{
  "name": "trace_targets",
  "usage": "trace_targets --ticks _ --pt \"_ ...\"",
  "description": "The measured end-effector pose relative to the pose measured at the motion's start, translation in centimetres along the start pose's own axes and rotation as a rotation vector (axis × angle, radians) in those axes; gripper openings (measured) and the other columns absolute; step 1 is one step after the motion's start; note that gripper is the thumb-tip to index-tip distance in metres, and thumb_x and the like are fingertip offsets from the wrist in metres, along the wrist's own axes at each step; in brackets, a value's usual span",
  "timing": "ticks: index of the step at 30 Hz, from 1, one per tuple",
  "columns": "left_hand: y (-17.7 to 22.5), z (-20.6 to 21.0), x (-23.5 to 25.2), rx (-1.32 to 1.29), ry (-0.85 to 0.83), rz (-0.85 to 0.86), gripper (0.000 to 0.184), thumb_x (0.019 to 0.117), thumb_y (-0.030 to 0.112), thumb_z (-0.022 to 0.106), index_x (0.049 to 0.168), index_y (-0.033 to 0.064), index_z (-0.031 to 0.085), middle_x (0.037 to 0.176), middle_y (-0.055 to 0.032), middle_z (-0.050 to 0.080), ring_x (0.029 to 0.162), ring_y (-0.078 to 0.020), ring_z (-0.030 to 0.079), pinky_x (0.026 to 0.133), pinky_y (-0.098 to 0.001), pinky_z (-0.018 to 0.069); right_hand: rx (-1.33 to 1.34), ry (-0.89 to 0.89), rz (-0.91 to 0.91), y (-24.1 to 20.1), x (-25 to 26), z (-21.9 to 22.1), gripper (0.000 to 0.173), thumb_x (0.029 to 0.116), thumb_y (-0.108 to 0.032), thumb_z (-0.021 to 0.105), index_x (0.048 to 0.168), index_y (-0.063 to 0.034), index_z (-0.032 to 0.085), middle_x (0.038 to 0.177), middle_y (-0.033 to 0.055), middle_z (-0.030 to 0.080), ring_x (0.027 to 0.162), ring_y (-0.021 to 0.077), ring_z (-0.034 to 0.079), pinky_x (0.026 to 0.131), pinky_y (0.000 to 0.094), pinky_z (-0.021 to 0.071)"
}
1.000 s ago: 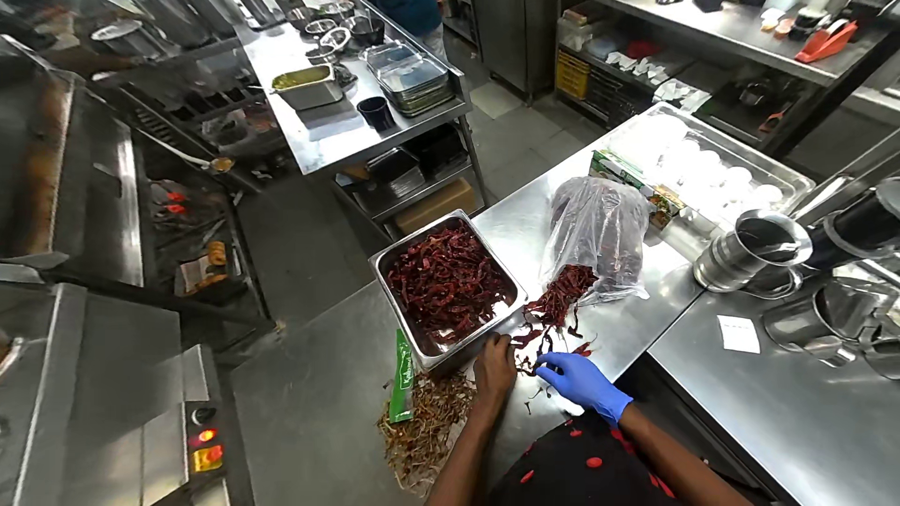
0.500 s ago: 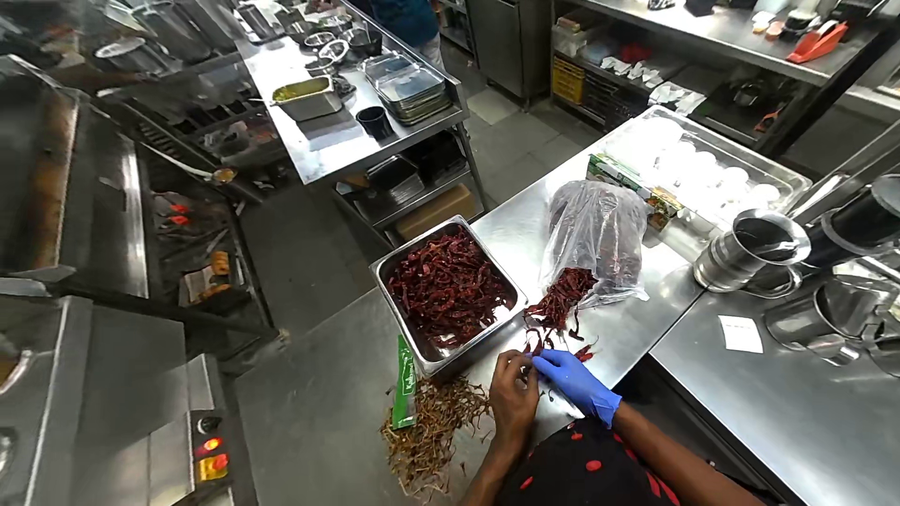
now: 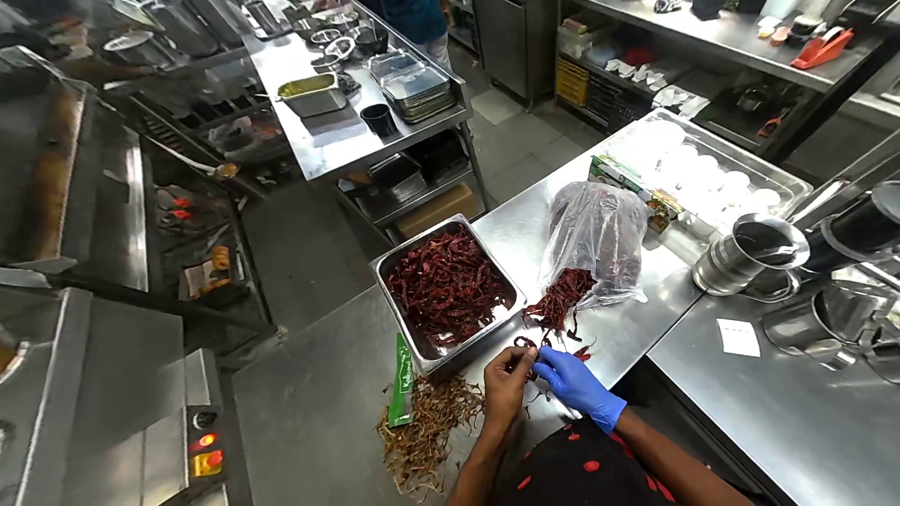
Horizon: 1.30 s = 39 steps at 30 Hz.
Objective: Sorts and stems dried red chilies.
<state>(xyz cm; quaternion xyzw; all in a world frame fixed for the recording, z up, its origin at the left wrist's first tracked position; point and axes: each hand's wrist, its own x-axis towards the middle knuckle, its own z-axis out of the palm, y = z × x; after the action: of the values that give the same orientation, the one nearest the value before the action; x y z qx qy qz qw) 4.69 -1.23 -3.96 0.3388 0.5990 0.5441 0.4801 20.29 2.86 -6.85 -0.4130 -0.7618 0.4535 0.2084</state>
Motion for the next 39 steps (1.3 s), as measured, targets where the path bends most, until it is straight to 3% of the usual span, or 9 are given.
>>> trace_targets --ticks 6,12,16,19,22,27,30,34,39 --pt "0.6 0.3 -0.3 -0.128 -0.045 -0.237 0.023 0.1057 0.017 0.057 0.099 -0.0022 0.068 0.081 -0.0136 0.066 0.067 -0.0194 0.062 0.064 -0.0324 0.0552 0.084 0.133 -0.106 0.1 -0.2 0.0 0.032 0.1076 -0.028 0.048 0.093 -0.0123 0.072 0.080 -0.0010 0.067 0.078 0.0118 0.066 0.076 0.0375 0.0554" --pt "1.0 0.3 -0.8 -0.065 -0.061 -0.162 0.015 0.0987 0.013 0.068 0.095 -0.0016 0.070 0.079 -0.0123 0.066 0.064 -0.0178 0.059 0.062 -0.0304 0.0525 -0.018 0.165 -0.129 -0.1 -0.6 -0.1 0.031 0.1064 -0.031 0.050 0.096 -0.0133 0.073 0.085 -0.0008 0.068 0.085 0.0133 0.065 0.080 0.0396 0.0534" --pt "1.7 -1.3 0.1 -0.451 -0.314 -0.564 0.022 0.1056 0.015 0.051 0.093 0.0041 0.066 0.071 -0.0017 0.058 0.056 -0.0056 0.049 0.054 -0.0197 0.0437 0.084 0.242 -0.367 0.7 -1.2 0.0 0.023 0.1028 -0.019 0.057 0.094 -0.0108 0.076 0.088 -0.0004 0.070 0.088 0.0127 0.065 0.086 0.0364 0.0513" --pt "2.4 -2.0 -0.1 -0.631 -0.425 -0.683 0.022 0.1068 0.018 0.048 0.098 0.0051 0.063 0.072 0.0001 0.055 0.054 -0.0037 0.048 0.051 -0.0166 0.0440 0.507 0.161 -0.359 -0.3 -2.0 -0.3 0.019 0.1014 -0.010 0.059 0.095 -0.0024 0.075 0.090 0.0050 0.071 0.088 0.0128 0.066 0.084 0.0326 0.0559" --pt "3.9 -3.1 0.1 -0.083 -0.284 -0.301 0.016 0.1029 0.015 0.058 0.097 0.0042 0.069 0.074 -0.0014 0.060 0.058 -0.0067 0.050 0.056 -0.0222 0.0446 0.591 -0.047 -0.147 -1.0 -2.2 -1.1 0.026 0.1054 -0.018 0.055 0.094 -0.0017 0.072 0.084 0.0030 0.069 0.079 0.0098 0.065 0.077 0.0306 0.0563" --pt "7.3 -8.2 2.2 0.743 0.112 0.120 0.033 0.1040 0.033 0.061 0.126 0.0078 0.065 0.101 -0.0118 0.072 0.081 -0.0276 0.069 0.073 -0.0533 0.0583 -0.326 -0.327 0.037 3.3 -2.8 -0.7 0.032 0.1045 -0.032 0.048 0.101 -0.0114 0.073 0.091 0.0092 0.072 0.091 0.0277 0.070 0.084 0.0537 0.0532" --pt "7.2 -9.3 2.9 1.011 0.271 0.191 0.030 0.1045 0.035 0.059 0.112 0.0098 0.072 0.086 -0.0118 0.072 0.074 -0.0310 0.069 0.069 -0.0595 0.0553 -0.362 -0.380 0.105 3.6 -3.1 -0.3 0.039 0.1048 -0.033 0.047 0.136 -0.0166 0.064 0.112 0.0112 0.073 0.106 0.0312 0.069 0.094 0.0569 0.0507" --pt "3.9 -7.7 2.6 1.014 0.049 0.261 0.021 0.1023 0.027 0.063 0.102 0.0092 0.075 0.081 -0.0090 0.071 0.070 -0.0254 0.069 0.069 -0.0536 0.0580 -0.239 -0.277 0.089 2.9 -2.8 -0.4 0.041 0.1059 -0.036 0.046 0.140 -0.0197 0.062 0.117 0.0057 0.073 0.107 0.0240 0.069 0.096 0.0516 0.0525" --pt "-3.8 -3.2 3.9 1.173 -0.160 0.126 0.037 0.1018 0.034 0.061 0.125 0.0065 0.070 0.120 -0.0153 0.070 0.107 -0.0322 0.068 0.093 -0.0543 0.0559 -0.291 -0.152 0.088 3.8 -2.4 -0.9 0.037 0.1053 -0.040 0.047 0.125 -0.0207 0.072 0.107 0.0020 0.074 0.100 0.0189 0.069 0.091 0.0462 0.0546"
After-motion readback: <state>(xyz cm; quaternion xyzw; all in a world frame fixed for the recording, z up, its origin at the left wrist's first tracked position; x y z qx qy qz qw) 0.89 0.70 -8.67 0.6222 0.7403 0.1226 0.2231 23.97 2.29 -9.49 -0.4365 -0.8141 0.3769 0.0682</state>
